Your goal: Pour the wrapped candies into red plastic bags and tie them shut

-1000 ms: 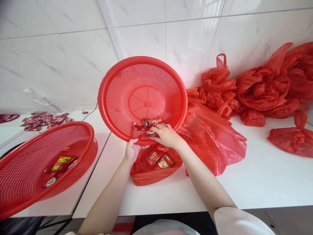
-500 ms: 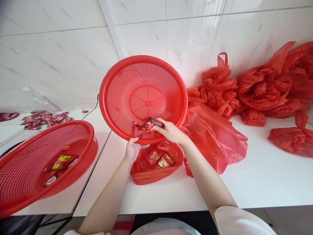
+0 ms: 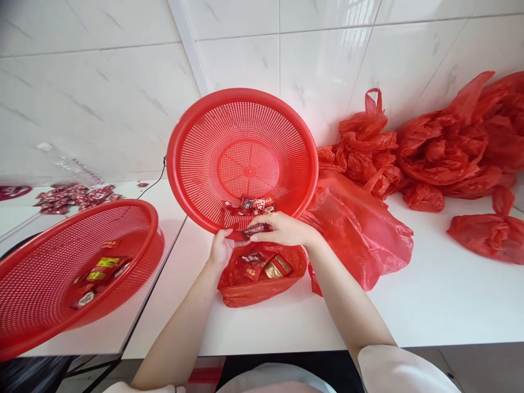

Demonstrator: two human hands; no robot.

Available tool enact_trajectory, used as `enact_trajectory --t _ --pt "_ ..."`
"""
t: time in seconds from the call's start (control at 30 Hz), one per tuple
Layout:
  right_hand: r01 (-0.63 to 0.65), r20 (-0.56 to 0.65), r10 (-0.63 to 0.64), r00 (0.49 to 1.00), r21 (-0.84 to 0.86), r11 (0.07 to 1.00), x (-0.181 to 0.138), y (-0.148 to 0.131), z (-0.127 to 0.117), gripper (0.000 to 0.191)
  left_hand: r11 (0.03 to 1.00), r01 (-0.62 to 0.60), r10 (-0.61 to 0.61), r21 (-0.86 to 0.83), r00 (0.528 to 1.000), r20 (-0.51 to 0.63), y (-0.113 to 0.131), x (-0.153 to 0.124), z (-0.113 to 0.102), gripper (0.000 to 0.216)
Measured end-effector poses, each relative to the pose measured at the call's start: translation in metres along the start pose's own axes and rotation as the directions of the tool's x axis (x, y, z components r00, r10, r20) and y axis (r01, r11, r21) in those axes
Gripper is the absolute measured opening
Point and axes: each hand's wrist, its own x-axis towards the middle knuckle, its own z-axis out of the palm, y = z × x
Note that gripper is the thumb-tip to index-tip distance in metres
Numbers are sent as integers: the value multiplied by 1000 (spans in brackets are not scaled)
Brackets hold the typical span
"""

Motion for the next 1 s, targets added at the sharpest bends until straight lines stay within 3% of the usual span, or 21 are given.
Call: enact_trajectory --t 0.1,0.2,0.3,0.37,0.43,0.7,0.87,1.0 --pt "-14 -82 14 997 8 1000 2 -1 0 38 1000 5 -6 24 1000 21 0 0 -1 37" --pt "-51 -301 -1 954 -166 985 5 7 2 40 999 2 -4 48 999 32 1 -1 -1 40" --pt "-308 -439 98 893 -438 844 9 22 10 51 997 21 -25 76 998 55 1 -3 1 42" --pt "-416 -410 199 890 -554 722 11 31 17 63 996 26 -32 84 998 62 0 -5 3 41" --pt "-405 -331 245 911 -618 673 12 34 22 72 997 23 -27 80 998 49 0 -7 4 38" --pt "-205 -151 140 979 -654 728 10 27 17 86 994 108 -108 30 994 14 4 -2 2 31" --pt "-158 -113 118 987 -487 859 8 27 9 65 984 174 -174 47 985 14 7 -3 3 29" --pt "-46 -101 11 995 -347 937 6 21 3 38 986 166 -166 32 986 -9 8 -1 3 26"
